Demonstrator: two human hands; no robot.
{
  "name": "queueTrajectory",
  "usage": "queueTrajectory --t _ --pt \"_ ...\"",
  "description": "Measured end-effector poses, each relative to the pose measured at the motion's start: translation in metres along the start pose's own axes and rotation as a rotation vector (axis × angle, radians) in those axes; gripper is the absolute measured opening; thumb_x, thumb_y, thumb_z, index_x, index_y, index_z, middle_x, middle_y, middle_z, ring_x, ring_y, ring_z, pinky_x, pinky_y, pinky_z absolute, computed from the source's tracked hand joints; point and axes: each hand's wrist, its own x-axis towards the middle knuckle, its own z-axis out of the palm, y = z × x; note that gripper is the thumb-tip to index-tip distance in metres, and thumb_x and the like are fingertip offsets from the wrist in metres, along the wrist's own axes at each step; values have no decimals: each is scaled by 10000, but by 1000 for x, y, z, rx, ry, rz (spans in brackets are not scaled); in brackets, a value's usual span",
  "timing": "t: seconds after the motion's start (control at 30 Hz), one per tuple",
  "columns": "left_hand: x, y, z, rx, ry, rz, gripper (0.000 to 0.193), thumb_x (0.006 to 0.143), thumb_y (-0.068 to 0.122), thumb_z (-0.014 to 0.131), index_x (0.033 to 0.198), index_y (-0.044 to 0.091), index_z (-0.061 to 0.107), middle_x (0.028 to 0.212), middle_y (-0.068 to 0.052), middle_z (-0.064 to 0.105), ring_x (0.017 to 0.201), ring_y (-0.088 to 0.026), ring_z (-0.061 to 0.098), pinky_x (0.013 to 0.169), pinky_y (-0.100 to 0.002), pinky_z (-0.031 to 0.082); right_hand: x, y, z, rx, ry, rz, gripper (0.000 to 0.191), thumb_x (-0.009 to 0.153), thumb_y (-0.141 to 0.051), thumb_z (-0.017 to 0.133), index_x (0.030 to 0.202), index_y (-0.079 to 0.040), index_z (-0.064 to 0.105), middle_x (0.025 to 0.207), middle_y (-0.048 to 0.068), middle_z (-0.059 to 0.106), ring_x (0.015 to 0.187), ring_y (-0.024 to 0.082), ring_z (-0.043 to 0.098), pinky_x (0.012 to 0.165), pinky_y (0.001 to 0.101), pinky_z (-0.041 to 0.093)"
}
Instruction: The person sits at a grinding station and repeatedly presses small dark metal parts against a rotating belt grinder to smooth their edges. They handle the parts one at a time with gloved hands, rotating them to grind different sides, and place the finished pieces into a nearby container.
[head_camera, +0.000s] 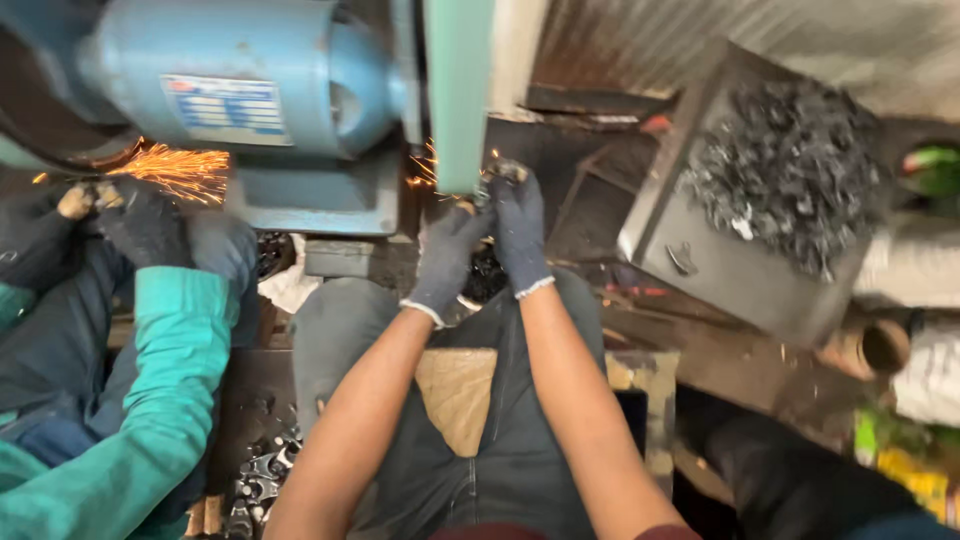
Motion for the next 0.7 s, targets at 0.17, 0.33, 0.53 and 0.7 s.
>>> queueTrajectory --t 0.17,0.33,0.53,0.7 --pt "-21 32 -10 511 -27 -296 449 971 472 575 1236 136 711 1073 -187 741 1026 -377 710 862 -484 531 -21 -33 -62 -631 -111 -274 258 1028 -143 651 1253 -19 677 1194 94 727 1106 176 672 999 346 533" --pt "-31 55 -7 760 -142 -259 462 974 498 519 1174 137 727 1051 -225 714 997 -435 670 835 -549 497 -41 -96 -190 -1234 426 -158 303 978 -240 654 1219 -59 690 1153 158 714 1074 344 696 953 427 525" --pt "-28 54 6 824 -381 -110 408 973 445 518 1056 114 743 991 -194 736 948 -407 695 829 -539 514 -44 -122 -271 -1711 381 -218 476 801 -149 837 1209 -19 630 1131 224 673 1028 404 644 877 478 511" --pt "-36 51 15 506 -374 206 323 919 326 635 1086 66 731 954 -194 723 886 -389 700 771 -480 529 -54 -103 -195 -664 393 -294 408 882 -21 736 1279 -29 643 1096 59 703 969 139 673 874 308 563"
